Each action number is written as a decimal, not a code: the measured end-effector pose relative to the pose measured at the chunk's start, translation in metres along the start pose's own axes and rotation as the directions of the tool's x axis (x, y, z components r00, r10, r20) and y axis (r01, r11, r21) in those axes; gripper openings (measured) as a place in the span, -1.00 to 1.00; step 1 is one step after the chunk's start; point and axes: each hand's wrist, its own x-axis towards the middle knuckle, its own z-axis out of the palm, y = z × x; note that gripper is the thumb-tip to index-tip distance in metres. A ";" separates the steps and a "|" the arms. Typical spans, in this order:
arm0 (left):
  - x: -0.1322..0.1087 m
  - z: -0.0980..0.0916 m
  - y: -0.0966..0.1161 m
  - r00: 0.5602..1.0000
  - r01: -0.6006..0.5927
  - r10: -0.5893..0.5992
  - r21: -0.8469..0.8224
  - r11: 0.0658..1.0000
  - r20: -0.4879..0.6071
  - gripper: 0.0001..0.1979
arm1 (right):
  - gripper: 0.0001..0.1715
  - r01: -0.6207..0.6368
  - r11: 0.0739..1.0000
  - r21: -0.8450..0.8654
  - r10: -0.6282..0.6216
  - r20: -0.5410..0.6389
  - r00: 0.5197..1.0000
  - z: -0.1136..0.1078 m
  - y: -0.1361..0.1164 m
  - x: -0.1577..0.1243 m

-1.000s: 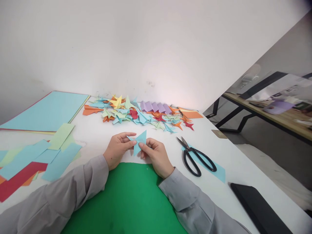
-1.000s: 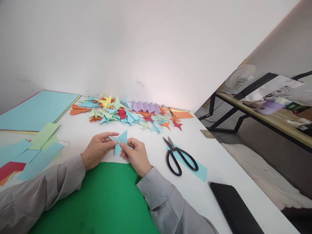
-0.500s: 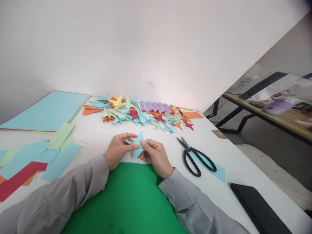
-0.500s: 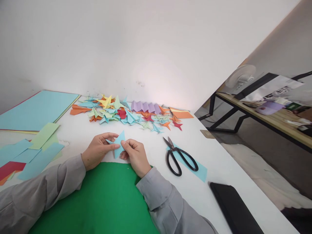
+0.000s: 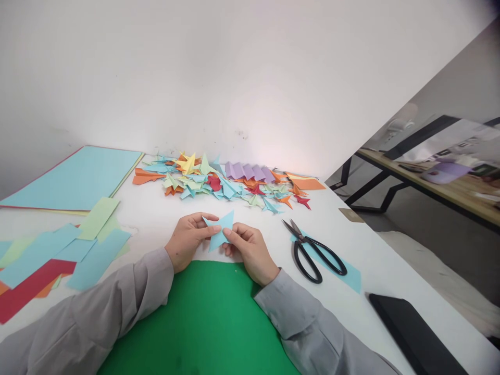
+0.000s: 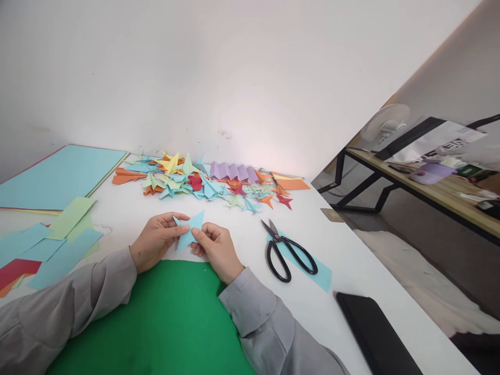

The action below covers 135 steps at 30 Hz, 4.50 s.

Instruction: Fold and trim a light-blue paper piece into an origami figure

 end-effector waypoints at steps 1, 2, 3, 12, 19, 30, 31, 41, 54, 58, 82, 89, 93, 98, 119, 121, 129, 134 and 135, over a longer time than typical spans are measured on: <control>0.000 0.000 0.000 1.000 0.002 -0.002 -0.001 1.000 0.002 -0.68 | -0.58 0.003 1.000 -0.011 -0.003 0.007 1.000 0.000 0.000 0.000; 0.000 0.000 0.001 1.000 0.002 -0.002 0.001 1.000 0.002 -0.68 | -0.58 0.007 1.000 -0.028 -0.007 0.015 1.000 0.000 0.000 0.000; 0.000 0.000 0.001 1.000 0.002 -0.002 0.004 1.000 0.003 -0.68 | -0.58 0.011 0.999 -0.046 -0.010 0.023 1.000 0.000 -0.001 -0.001; 0.000 0.001 0.001 1.000 -0.009 0.009 0.000 1.000 0.023 -0.69 | -0.53 0.012 0.992 -0.125 -0.009 0.025 1.000 0.002 -0.005 -0.003; 0.000 0.001 0.001 1.000 0.002 -0.002 -0.020 1.000 0.004 -0.71 | -0.50 0.021 0.990 -0.141 -0.018 0.023 1.000 0.002 -0.002 -0.003; 0.001 0.003 0.000 1.000 0.009 -0.011 -0.086 0.996 -0.027 -0.69 | -0.51 -0.023 0.991 -0.134 0.028 0.032 0.999 0.002 -0.003 -0.003; 0.001 0.003 0.000 1.000 0.003 -0.004 -0.081 0.997 -0.019 -0.70 | -0.51 -0.021 0.990 -0.137 0.026 0.034 0.999 0.002 -0.003 -0.003; 0.001 0.002 0.000 0.999 -0.031 0.031 -0.015 0.999 -0.018 -0.77 | -0.55 0.030 0.980 -0.199 -0.025 0.026 0.999 0.001 0.000 -0.002; 0.002 0.000 0.000 0.999 -0.008 0.005 -0.076 0.997 -0.041 -0.76 | -0.55 0.039 0.981 -0.192 -0.034 0.030 0.999 0.002 0.000 -0.002; 0.002 0.000 -0.001 0.997 -0.019 0.012 -0.094 0.995 -0.073 -0.73 | -0.56 0.065 0.976 -0.207 -0.052 0.067 0.996 0.004 -0.002 -0.002; 0.005 -0.002 0.004 0.991 -0.007 -0.028 -0.261 0.965 -0.128 -0.82 | -0.53 0.012 0.984 -0.177 -0.009 0.016 1.000 0.001 0.001 -0.001; 0.002 0.003 0.004 0.997 -0.020 0.007 -0.169 0.985 -0.082 -0.71 | -0.54 0.037 0.995 -0.097 -0.043 -0.060 0.997 0.000 0.003 0.001; 0.000 0.002 -0.002 0.997 -0.076 0.075 0.033 0.997 0.028 -0.63 | -0.53 0.044 0.996 -0.073 -0.048 -0.053 0.997 0.000 0.002 0.002; 0.002 -0.001 -0.004 0.993 -0.113 0.110 0.095 0.989 0.041 -0.76 | -0.44 0.028 0.991 -0.128 -0.028 0.000 1.000 0.001 0.000 0.001; 0.000 0.002 0.000 0.999 -0.027 0.028 0.014 1.000 -0.015 -0.72 | -0.38 0.112 0.951 -0.287 -0.088 0.094 0.992 0.002 -0.004 -0.002; 0.000 0.002 0.000 0.999 -0.032 0.031 -0.007 0.999 -0.024 -0.73 | -0.38 0.108 0.951 -0.290 -0.089 0.077 0.993 0.003 -0.004 -0.002; 0.001 0.004 0.003 0.995 -0.006 -0.014 -0.197 0.980 -0.098 -0.69 | -0.38 0.065 0.970 -0.234 -0.060 0.030 0.998 0.001 0.002 -0.001; 0.003 0.003 0.003 0.995 -0.002 -0.021 -0.225 0.974 -0.101 -0.71 | -0.32 0.087 0.963 -0.256 -0.085 0.021 0.996 0.000 0.000 -0.002; 0.003 0.003 0.003 0.994 0.000 -0.027 -0.235 0.972 -0.111 -0.71 | -0.31 0.089 0.960 -0.265 -0.087 0.018 0.996 0.000 -0.001 -0.003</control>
